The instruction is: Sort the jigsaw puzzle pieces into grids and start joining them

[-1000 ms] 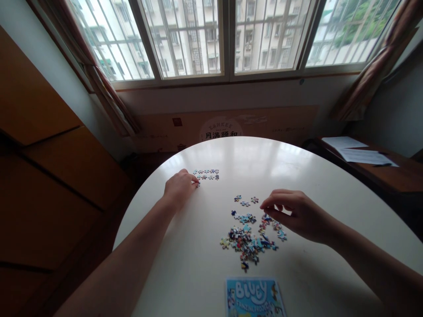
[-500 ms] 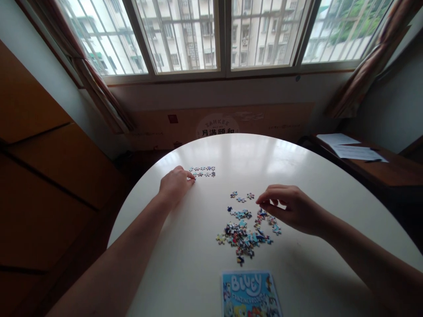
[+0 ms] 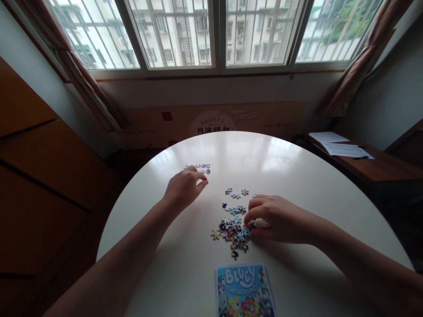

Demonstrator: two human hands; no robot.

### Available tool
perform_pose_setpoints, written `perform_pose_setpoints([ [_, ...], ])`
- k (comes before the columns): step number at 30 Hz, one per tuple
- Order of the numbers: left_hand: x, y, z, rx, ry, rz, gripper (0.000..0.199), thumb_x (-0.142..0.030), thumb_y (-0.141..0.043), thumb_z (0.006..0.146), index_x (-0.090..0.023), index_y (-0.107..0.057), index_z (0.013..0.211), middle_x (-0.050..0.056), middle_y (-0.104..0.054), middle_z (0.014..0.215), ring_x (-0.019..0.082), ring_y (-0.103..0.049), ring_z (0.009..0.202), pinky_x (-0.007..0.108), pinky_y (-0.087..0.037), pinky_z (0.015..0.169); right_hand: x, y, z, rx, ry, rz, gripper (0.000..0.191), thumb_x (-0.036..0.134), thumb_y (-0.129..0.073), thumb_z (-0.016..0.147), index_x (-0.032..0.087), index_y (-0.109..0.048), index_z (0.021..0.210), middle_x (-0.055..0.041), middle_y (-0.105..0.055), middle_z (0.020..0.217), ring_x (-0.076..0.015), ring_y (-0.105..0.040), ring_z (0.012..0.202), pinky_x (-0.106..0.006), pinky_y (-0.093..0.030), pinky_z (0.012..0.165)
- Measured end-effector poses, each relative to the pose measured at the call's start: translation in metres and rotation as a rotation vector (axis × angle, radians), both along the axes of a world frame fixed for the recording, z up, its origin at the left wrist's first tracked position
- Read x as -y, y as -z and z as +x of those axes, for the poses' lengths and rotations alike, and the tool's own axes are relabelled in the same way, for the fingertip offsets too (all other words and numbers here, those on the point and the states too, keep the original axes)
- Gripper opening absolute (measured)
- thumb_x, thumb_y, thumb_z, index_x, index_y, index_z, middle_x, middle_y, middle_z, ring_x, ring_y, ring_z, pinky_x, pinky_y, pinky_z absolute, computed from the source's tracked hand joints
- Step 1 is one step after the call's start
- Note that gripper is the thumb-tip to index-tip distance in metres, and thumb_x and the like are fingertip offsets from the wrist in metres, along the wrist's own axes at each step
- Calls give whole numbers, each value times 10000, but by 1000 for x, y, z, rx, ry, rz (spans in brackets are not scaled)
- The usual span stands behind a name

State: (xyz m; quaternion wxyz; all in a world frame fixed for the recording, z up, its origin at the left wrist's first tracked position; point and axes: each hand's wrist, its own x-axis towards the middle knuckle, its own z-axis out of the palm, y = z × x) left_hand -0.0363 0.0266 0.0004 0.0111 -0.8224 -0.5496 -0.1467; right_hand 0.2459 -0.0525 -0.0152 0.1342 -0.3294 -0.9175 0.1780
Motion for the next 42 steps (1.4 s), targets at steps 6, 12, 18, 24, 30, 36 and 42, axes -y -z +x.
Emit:
perform_pose_setpoints([
  [6,12,4,14,15,397,-161,179,-314,-628,912,-252,-778,987,48,-686,1010,173,-643,810,308,-501,719,6,-5,-4,42,-20,28,62,236,-710,855,259,-737,906,0,-669,855,-130,-571,784,-262,-386,666],
  [12,16,2,14,15,494,-229,181,-253,-637,882,-277,-774,1000,35,-695,1003,165,-648,809,306,-494,722,8,-6,-5,43,2,19,22,216,-695,859,228,-713,859,-5,-661,831,-127,-565,765,-258,-380,650],
  [18,18,3,16,32,549,-238,143,-234,-656,869,-273,-777,933,23,-700,956,145,-648,769,294,-492,710,-3,-9,7,-87,58,-273,24,218,-707,860,213,-728,870,2,-679,850,-109,-594,770,-231,-436,674],
  [24,44,-7,38,283,557,-224,167,-278,-670,908,-204,-753,1032,54,-727,964,131,-655,722,274,-532,685,-12,-7,19,-258,201,-342,233,402,-692,901,174,-736,873,-21,-659,791,-102,-555,692,-211,-438,618],
  [30,63,0,58,522,574,-329,150,-154,-675,872,-175,-716,1015,30,-751,871,138,-685,745,265,-558,704,-5,-1,3,-393,241,-242,207,383,-696,904,185,-727,857,-6,-641,745,-91,-527,648,-209,-425,590],
  [36,39,6,42,523,327,-275,150,-184,-637,885,-183,-691,1025,31,-759,861,142,-680,695,274,-549,672,-7,3,3,-416,381,-190,329,443,-640,942,207,-696,1164,-17,-663,805,-91,-538,631,-219,-438,561],
  [42,-7,13,5,294,-106,-193,138,-209,-642,871,-216,-692,999,17,-752,886,208,-685,823,310,-503,717,-14,8,15,-454,433,-191,405,432,-601,960,217,-634,1302,-19,-656,806,-86,-514,596,-211,-440,519],
])
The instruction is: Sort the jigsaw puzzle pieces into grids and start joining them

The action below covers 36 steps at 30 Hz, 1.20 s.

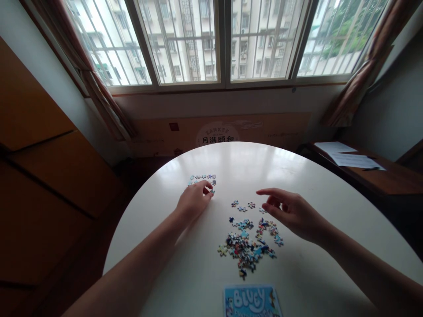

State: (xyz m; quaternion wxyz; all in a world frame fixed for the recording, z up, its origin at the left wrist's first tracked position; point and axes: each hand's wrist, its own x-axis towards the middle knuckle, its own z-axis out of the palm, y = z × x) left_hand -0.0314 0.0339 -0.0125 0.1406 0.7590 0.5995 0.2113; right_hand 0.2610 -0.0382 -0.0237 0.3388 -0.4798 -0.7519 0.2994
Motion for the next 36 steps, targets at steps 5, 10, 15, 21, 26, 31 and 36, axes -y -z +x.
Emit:
perform_pose_setpoints([
  [5,-8,5,5,-186,-68,13,158,-258,-632,893,-226,-701,1032,19,-738,976,243,-664,930,343,-486,787,0,-2,-2,35,-23,59,260,367,-600,956,217,-734,1121,-39,-698,861,-91,-549,632,-218,-462,549],
  [10,-4,6,4,-242,-67,78,181,-285,-624,916,-239,-743,1044,34,-705,1087,233,-662,941,327,-490,787,1,-7,-2,59,-26,117,194,304,-600,948,231,-760,1029,-32,-727,932,-92,-568,656,-220,-472,580],
  [15,-5,8,2,-279,-29,105,163,-271,-646,902,-298,-788,976,5,-700,1088,216,-673,926,302,-496,780,0,-9,0,60,-26,131,189,294,-598,946,244,-763,1023,-20,-729,934,-86,-553,639,-213,-458,566],
  [21,-17,17,6,-268,-52,162,156,-271,-638,902,-278,-791,931,3,-705,1045,214,-674,908,301,-508,783,1,-10,-1,66,-44,128,203,304,-601,949,231,-769,1037,-35,-731,937,-92,-558,647,-218,-455,561],
  [26,-20,21,6,-254,-58,179,181,-278,-614,917,-266,-793,938,17,-712,1041,212,-672,913,290,-511,787,2,-11,-1,55,-54,134,196,298,-606,945,223,-769,1025,-28,-732,926,-84,-561,645,-213,-450,556],
  [31,-21,23,6,-244,-42,200,187,-285,-612,915,-273,-797,946,20,-712,1058,220,-672,909,304,-516,797,1,-10,-1,68,-67,133,217,315,-604,941,209,-774,1026,-47,-732,927,-88,-558,635,-220,-446,546],
  [36,-21,23,8,-245,-47,201,184,-287,-619,920,-273,-798,959,23,-707,1059,217,-674,898,304,-513,788,3,-10,-5,66,-78,139,218,303,-599,941,199,-773,1020,-54,-732,931,-91,-578,654,-229,-458,579],
])
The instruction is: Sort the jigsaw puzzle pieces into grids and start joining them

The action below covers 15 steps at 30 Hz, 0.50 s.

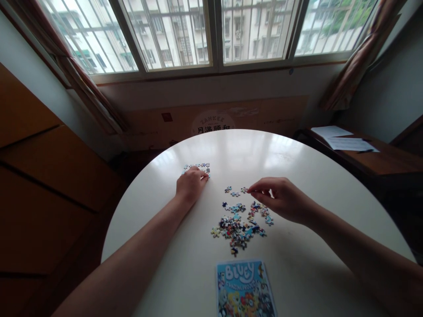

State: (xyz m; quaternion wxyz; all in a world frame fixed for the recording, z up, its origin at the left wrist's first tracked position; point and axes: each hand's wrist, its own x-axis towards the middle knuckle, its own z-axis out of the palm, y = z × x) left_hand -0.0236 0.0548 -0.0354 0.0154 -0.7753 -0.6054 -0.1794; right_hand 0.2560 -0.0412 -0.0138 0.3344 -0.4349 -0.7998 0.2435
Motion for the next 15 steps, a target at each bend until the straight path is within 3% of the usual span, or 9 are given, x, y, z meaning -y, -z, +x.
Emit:
perform_pose_setpoints([
  [6,8,-5,3,48,65,67,181,-255,-612,934,-250,-790,965,34,-710,1044,207,-669,884,308,-510,776,3,1,-5,99,-166,-15,188,215,-615,924,216,-777,1020,-39,-705,885,-100,-615,719,-228,-473,638],
  [11,29,-21,6,104,478,-50,164,-243,-621,924,-252,-785,925,26,-705,966,158,-648,811,287,-496,761,6,-1,-7,281,-343,28,143,203,-669,906,258,-788,966,-26,-689,889,-114,-608,781,-249,-446,689],
  [15,46,-36,9,90,724,-224,141,-292,-650,903,-264,-788,912,24,-696,917,136,-623,739,278,-486,709,9,-3,-8,362,-368,46,139,199,-696,892,279,-785,964,-10,-673,880,-106,-581,766,-248,-417,691],
])
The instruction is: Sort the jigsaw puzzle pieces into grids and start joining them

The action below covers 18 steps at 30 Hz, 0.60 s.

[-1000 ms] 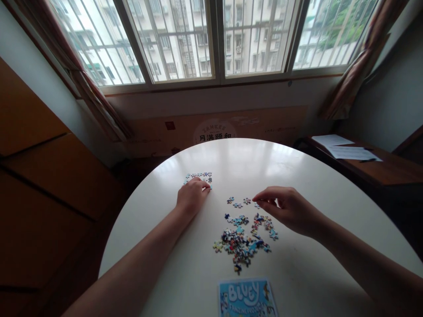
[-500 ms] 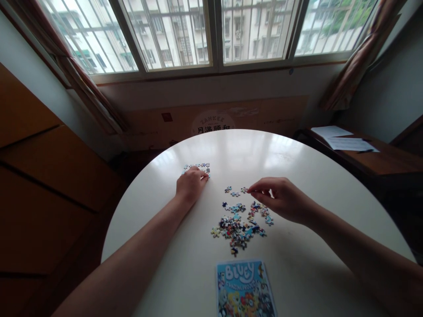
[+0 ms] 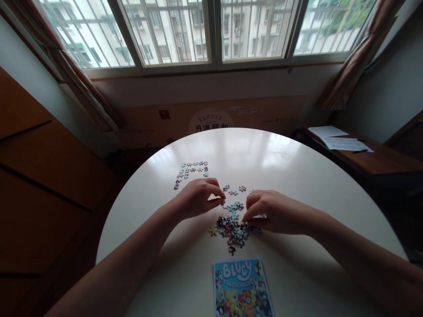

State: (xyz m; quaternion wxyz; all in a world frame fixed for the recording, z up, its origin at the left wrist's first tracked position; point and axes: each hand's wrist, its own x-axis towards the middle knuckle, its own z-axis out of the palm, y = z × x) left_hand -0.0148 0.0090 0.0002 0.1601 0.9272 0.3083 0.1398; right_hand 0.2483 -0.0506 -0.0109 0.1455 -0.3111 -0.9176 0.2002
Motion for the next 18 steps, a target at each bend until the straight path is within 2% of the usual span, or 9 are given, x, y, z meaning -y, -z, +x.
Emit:
perform_pose_setpoints([
  [6,6,-8,-1,-42,85,-139,103,-306,-713,846,-275,-794,902,15,-678,804,128,-600,689,258,-458,643,-1,2,2,30,9,16,163,169,-683,883,284,-786,935,-1,-658,848,-103,-563,751,-248,-396,682],
  [9,7,-7,-1,-27,129,-215,168,-264,-699,846,-316,-803,968,16,-677,817,121,-592,673,245,-451,621,-3,4,3,31,24,22,159,166,-676,880,273,-783,927,-6,-656,841,-108,-559,751,-251,-386,671],
  [12,8,-5,1,-27,166,-253,234,-223,-684,850,-351,-801,1008,17,-685,854,120,-595,684,244,-450,629,-3,5,2,19,35,15,172,190,-667,901,278,-776,1000,-13,-665,871,-112,-571,771,-251,-392,685],
  [15,10,-4,2,-31,183,-267,251,-203,-662,859,-357,-804,999,18,-693,866,125,-606,705,247,-446,638,-1,5,-1,10,15,10,190,205,-665,915,303,-768,1041,-8,-666,891,-109,-574,785,-251,-394,698],
  [18,11,-3,3,-19,182,-293,239,-209,-652,859,-349,-810,970,22,-692,852,128,-608,702,246,-449,638,-1,4,-3,29,-8,26,197,178,-655,909,305,-773,1002,-3,-658,862,-106,-559,764,-256,-387,699],
])
